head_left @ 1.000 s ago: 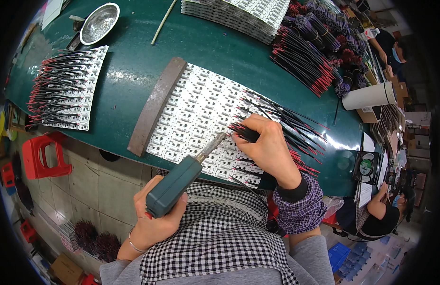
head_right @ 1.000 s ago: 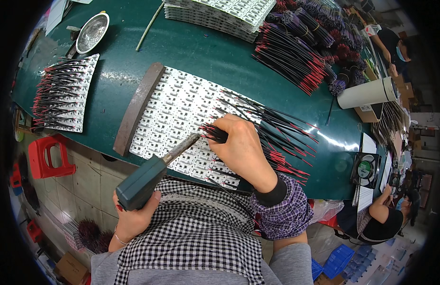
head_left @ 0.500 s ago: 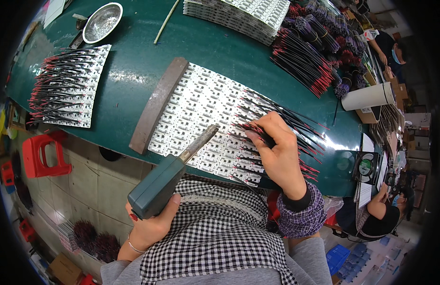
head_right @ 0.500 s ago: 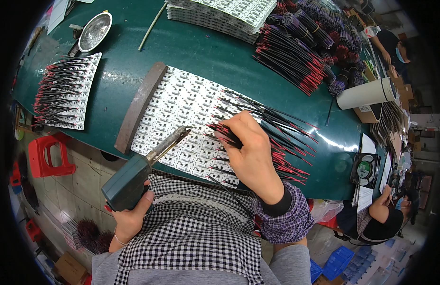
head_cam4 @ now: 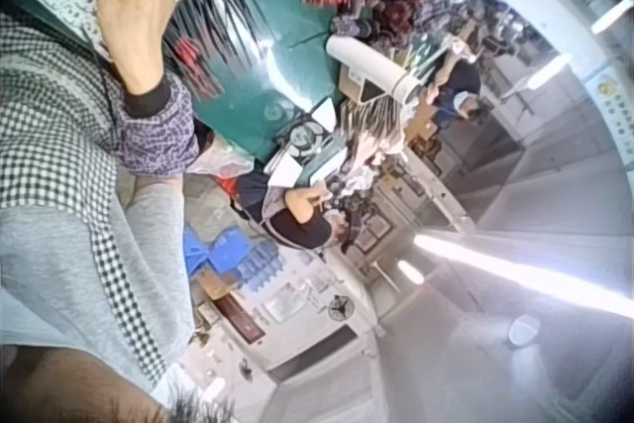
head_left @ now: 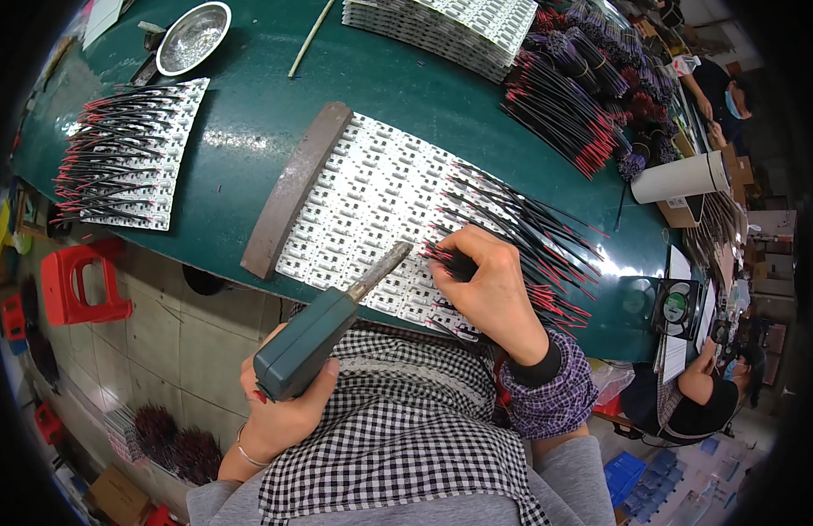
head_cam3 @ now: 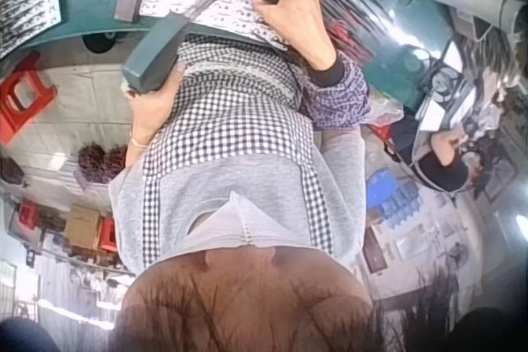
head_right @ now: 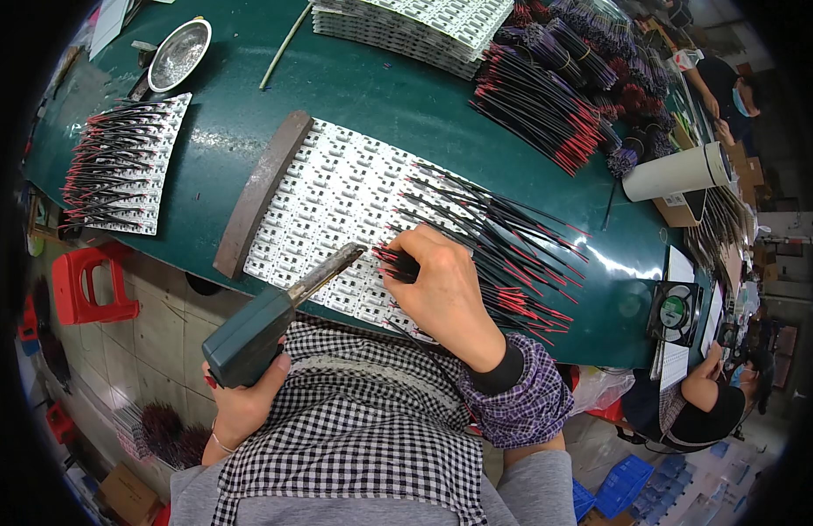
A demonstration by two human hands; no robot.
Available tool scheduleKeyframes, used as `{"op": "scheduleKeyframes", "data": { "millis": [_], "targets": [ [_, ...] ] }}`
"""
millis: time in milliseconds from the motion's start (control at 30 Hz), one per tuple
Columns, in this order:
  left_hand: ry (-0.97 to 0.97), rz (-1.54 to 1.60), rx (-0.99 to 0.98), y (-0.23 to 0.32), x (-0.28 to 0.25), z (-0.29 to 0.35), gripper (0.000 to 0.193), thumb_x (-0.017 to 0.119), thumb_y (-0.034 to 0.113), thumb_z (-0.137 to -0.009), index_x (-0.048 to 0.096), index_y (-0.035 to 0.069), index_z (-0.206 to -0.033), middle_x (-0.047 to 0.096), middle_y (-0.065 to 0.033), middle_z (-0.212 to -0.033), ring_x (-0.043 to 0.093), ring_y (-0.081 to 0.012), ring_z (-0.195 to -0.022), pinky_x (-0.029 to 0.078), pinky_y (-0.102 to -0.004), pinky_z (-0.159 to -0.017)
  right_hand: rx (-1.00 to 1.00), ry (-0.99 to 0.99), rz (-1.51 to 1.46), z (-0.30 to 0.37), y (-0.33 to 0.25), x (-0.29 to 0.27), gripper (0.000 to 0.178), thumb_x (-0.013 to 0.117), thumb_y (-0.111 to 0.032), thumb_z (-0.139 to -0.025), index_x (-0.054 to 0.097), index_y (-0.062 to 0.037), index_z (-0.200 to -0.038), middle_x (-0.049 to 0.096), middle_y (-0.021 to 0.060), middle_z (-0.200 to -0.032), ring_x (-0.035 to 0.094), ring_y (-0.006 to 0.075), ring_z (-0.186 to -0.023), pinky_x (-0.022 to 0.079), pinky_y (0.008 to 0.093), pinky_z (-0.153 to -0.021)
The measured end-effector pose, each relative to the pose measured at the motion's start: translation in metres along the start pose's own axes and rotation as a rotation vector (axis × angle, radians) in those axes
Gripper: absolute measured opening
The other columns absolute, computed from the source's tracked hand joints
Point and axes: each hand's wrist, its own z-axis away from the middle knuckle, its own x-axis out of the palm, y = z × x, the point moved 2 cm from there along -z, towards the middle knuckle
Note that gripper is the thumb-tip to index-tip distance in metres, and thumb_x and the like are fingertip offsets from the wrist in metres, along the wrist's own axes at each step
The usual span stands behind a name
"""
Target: The person positions wires onto a circuit board panel by hand and solders them into place using a soldering iron.
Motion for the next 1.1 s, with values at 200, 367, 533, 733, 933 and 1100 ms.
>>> {"op": "scheduleKeyframes", "data": {
  "millis": [200,367,533,733,933,1100],
  "targets": [
    [-0.024,-0.034,0.025,0.004,0.0,-0.002,0.023,0.078,0.0,-0.08,0.071,-0.004,-0.102,0.07,-0.0088,-0.089,0.066,-0.0132,-0.072,0.052,-0.027,-0.063,-0.054,0.02,0.026,0.001,0.001,0.0,0.016,0.075,0.004,-0.08,0.068,0.0058,-0.094,0.066,0.0146,-0.082,0.064,0.0235,-0.07,0.05,0.0327,-0.064],
    [0.047,0.009,-0.016,0.001,0.0,0.0,0.024,0.078,0.0,-0.08,0.071,-0.004,-0.102,0.07,-0.0091,-0.09,0.067,-0.0138,-0.073,0.053,-0.0272,-0.063,0.026,0.042,-0.086,0.007,0.001,0.001,0.017,0.073,0.008,-0.081,0.068,0.0059,-0.097,0.069,0.0159,-0.083,0.069,0.0224,-0.07,0.051,0.032,-0.063],
    [-0.008,-0.01,-0.006,0.002,-0.001,0.0,0.022,0.078,-0.001,-0.08,0.071,-0.004,-0.101,0.07,-0.0099,-0.093,0.067,-0.0146,-0.075,0.052,-0.0276,-0.064,-0.028,0.052,0.0,0.006,0.006,0.004,0.016,0.075,0.003,-0.081,0.068,0.0049,-0.096,0.071,0.0169,-0.079,0.071,0.0223,-0.069,0.053,0.0322,-0.064],
    [-0.072,-0.023,0.002,0.007,0.001,-0.003,0.021,0.076,-0.002,-0.08,0.07,-0.004,-0.1,0.069,-0.011,-0.092,0.066,-0.0154,-0.075,0.051,-0.0278,-0.064,0.025,0.032,0.007,0.005,0.007,0.005,0.021,0.076,-0.002,-0.073,0.068,0.0023,-0.093,0.07,0.0206,-0.08,0.07,0.0372,-0.073,0.053,0.041,-0.065],
    [-0.087,-0.057,0.023,0.011,0.003,-0.007,0.017,0.075,-0.001,-0.08,0.07,-0.004,-0.096,0.066,-0.0096,-0.088,0.062,-0.0153,-0.071,0.048,-0.0287,-0.062,0.009,0.057,0.047,0.004,0.007,0.009,0.016,0.077,-0.003,-0.08,0.068,0.0045,-0.092,0.071,0.018,-0.077,0.07,0.0232,-0.067,0.054,0.0326,-0.064],
    [-0.116,-0.139,0.064,0.013,0.0,-0.005,0.015,0.076,-0.001,-0.081,0.069,-0.003,-0.094,0.063,-0.0087,-0.084,0.059,-0.0156,-0.067,0.046,-0.0293,-0.059,0.035,0.05,0.037,0.006,0.006,0.009,0.017,0.077,-0.004,-0.077,0.069,0.002,-0.091,0.072,0.0177,-0.079,0.071,0.0292,-0.07,0.054,0.0369,-0.065]
  ]
}}
